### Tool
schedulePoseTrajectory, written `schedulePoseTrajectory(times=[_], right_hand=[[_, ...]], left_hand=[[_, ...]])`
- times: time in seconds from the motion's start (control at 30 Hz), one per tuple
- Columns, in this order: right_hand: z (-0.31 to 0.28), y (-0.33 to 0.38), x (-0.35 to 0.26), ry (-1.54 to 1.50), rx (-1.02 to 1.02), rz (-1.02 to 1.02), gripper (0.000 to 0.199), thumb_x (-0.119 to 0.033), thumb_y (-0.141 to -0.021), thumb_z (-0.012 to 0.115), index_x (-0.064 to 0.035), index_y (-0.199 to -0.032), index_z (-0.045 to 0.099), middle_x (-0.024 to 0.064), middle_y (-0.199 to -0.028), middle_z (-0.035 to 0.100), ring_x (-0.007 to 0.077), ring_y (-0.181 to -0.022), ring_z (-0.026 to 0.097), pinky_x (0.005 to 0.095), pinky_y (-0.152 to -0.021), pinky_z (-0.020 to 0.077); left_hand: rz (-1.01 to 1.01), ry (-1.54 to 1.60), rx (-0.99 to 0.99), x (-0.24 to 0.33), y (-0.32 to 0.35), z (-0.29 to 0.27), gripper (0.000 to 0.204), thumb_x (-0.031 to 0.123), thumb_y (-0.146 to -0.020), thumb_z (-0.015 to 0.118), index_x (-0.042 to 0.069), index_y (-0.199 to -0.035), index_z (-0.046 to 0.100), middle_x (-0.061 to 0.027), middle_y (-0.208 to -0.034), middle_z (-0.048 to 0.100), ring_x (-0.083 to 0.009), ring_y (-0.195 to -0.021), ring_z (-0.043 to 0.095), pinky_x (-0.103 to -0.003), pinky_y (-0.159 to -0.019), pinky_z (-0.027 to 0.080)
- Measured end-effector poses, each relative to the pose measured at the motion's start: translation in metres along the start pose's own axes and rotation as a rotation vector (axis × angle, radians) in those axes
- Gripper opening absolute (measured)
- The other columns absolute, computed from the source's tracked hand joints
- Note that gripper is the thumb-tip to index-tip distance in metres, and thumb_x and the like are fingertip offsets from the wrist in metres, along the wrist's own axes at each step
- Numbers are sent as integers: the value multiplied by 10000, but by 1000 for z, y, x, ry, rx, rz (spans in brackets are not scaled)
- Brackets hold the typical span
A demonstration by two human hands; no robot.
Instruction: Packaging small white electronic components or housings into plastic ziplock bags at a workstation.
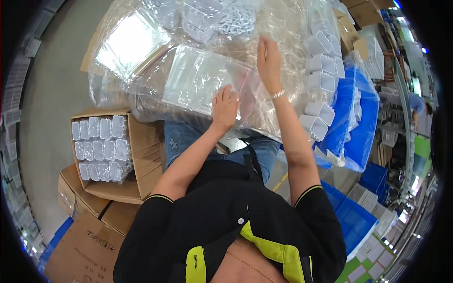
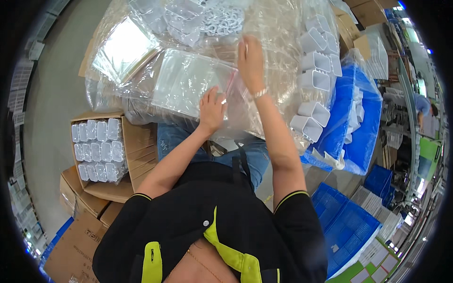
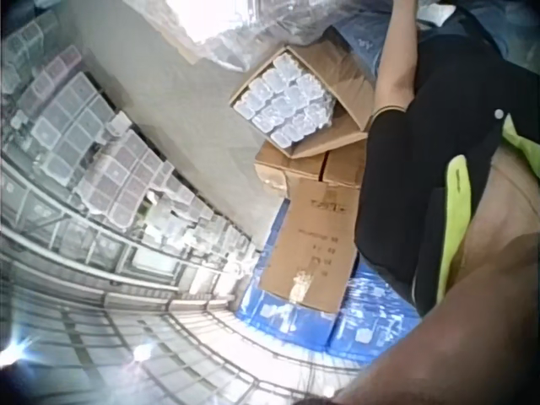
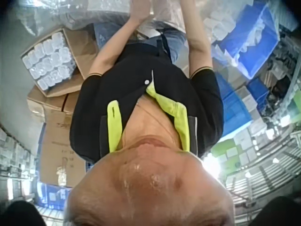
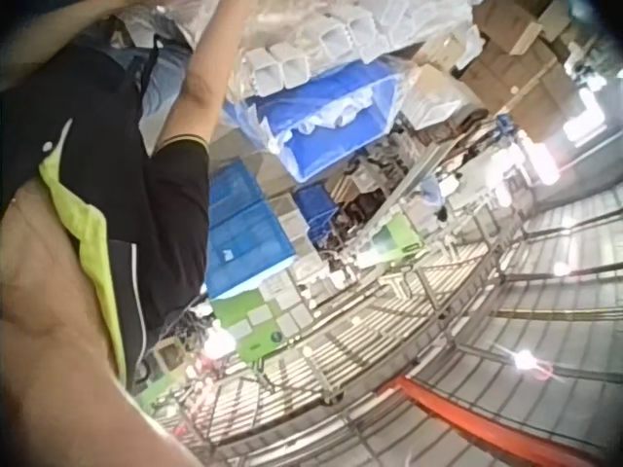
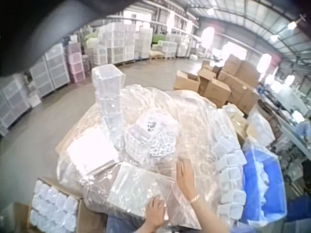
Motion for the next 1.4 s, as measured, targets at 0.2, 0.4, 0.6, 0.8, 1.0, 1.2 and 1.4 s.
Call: schedulePoseTrajectory(times=[0.2, 0.4, 0.6, 0.8, 1.0, 1.2, 1.4], right_hand=[[33, 151, 19, 498, -215, -128, 392, -106, -866, 560, 12, -1239, 530, 180, -1344, 498, 358, -1260, 439, 482, -1056, 333], [28, 185, 24, 431, -219, -105, 477, -114, -875, 580, -11, -1325, 460, 182, -1432, 408, 355, -1343, 358, 493, -1096, 284], [1, 198, 28, 138, 98, 204, 457, -54, -825, 633, 30, -1248, 484, 209, -1319, 481, 354, -1260, 431, 448, -1053, 347], [2, 186, 24, -404, 122, 648, 414, -153, -847, 690, 47, -1181, 548, 180, -1071, 597, 237, -946, 597, 349, -824, 478], [9, 176, 35, -315, 102, 622, 216, -186, -840, 708, 29, -833, 686, 100, -751, 650, 143, -640, 575, 281, -615, 461], [20, 185, 32, -755, 178, 704, 190, -149, -938, 585, 16, -861, 636, 45, -737, 666, 80, -668, 592, 225, -593, 463], [23, 194, 38, -915, 134, 769, 227, -160, -964, 548, 16, -834, 610, 46, -779, 667, 71, -712, 610, 223, -588, 465]], left_hand=[[15, -27, -19, -3, -2, -2, 361, 155, -832, 624, 56, -1174, 566, -151, -1334, 469, -348, -1221, 428, -476, -997, 335], [-4, -144, 92, -1, -3, -11, 369, 195, -793, 686, 49, -1116, 586, -134, -1268, 512, -336, -1127, 471, -454, -912, 370], [-20, -66, 145, -7, -9, -13, 177, 164, -786, 711, 95, -941, 663, -94, -1138, 562, -299, -1037, 499, -428, -883, 367], [-120, 311, 307, -24, -13, -14, 85, 110, -794, 702, 60, -846, 657, -80, -904, 599, -283, -874, 544, -401, -789, 407], [-99, 359, 253, -4, -17, -25, 61, 66, -837, 650, 23, -879, 637, -107, -914, 597, -302, -914, 545, -393, -818, 412], [-34, 419, -68, 23, -1, -17, 289, 172, -888, 627, -6, -1108, 570, -194, -1124, 537, -355, -1077, 483, -414, -939, 376], [-227, 499, -45, 14, -9, -2, 223, 115, -921, 607, -34, -1081, 569, -108, -950, 645, -187, -841, 617, -298, -759, 498]])
Point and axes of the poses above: each hand's wrist, its own y-axis away from the middle knuckle, its own z-axis out of the palm, x = y × z, the point moved 4 cm from there along -y, towards the middle knuckle
